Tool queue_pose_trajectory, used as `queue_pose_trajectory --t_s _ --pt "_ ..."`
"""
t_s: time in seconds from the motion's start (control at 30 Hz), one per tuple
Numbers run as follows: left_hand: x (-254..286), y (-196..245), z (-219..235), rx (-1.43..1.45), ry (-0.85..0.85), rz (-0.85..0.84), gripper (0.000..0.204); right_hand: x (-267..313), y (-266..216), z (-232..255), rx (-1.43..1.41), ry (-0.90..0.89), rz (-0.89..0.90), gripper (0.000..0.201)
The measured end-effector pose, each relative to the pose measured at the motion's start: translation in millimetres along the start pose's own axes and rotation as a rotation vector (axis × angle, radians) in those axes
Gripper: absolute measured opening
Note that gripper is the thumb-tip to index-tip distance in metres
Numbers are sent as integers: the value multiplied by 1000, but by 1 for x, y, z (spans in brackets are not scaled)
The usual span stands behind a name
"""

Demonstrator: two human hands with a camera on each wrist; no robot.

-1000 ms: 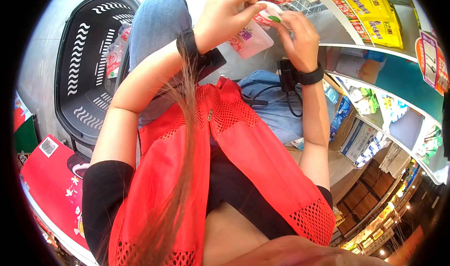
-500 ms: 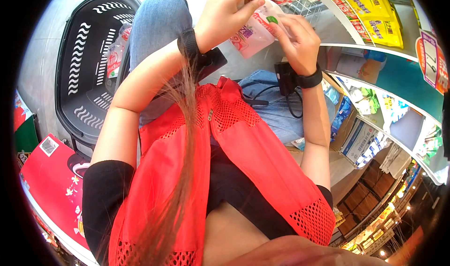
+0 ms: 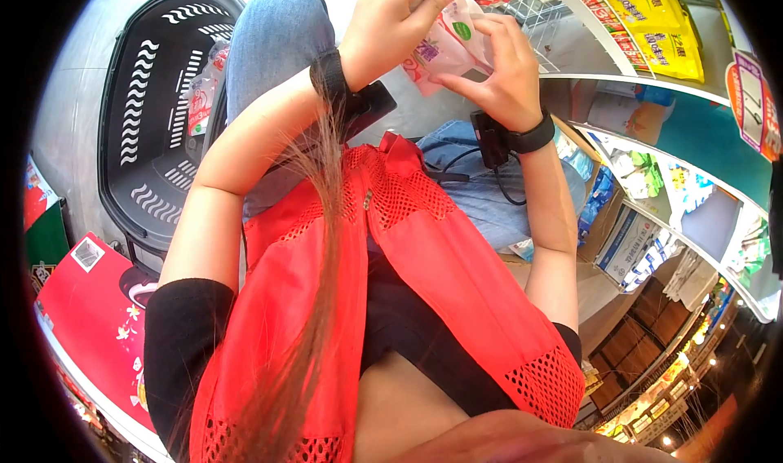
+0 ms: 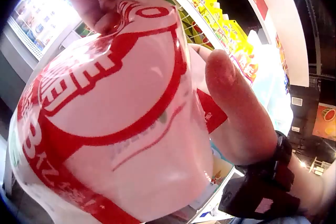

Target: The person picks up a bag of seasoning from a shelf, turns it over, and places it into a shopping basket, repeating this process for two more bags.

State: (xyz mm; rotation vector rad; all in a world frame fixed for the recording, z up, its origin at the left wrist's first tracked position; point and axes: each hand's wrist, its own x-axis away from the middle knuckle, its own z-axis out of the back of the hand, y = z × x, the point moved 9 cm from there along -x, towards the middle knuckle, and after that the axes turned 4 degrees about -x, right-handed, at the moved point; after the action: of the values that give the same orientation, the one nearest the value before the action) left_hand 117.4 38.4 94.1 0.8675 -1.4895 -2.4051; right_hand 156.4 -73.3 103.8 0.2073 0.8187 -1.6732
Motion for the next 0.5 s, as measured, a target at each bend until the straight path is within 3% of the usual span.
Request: queue_pose_trajectory --t_s 0.2,0.3,0.4,0.5 --pt "1 -5 -4 65 -27 53 13 3 1 -3 22 22 -15 50" --pt "-1 8 0 -53 -12 -55 14 4 7 -2 -32 48 -52 43" --pt "0 11 1 -92 13 -117 16 5 20 2 -152 36 -198 31" --pt "1 7 -1 -43 5 -52 16 6 29 18 -254 142 -245 19"
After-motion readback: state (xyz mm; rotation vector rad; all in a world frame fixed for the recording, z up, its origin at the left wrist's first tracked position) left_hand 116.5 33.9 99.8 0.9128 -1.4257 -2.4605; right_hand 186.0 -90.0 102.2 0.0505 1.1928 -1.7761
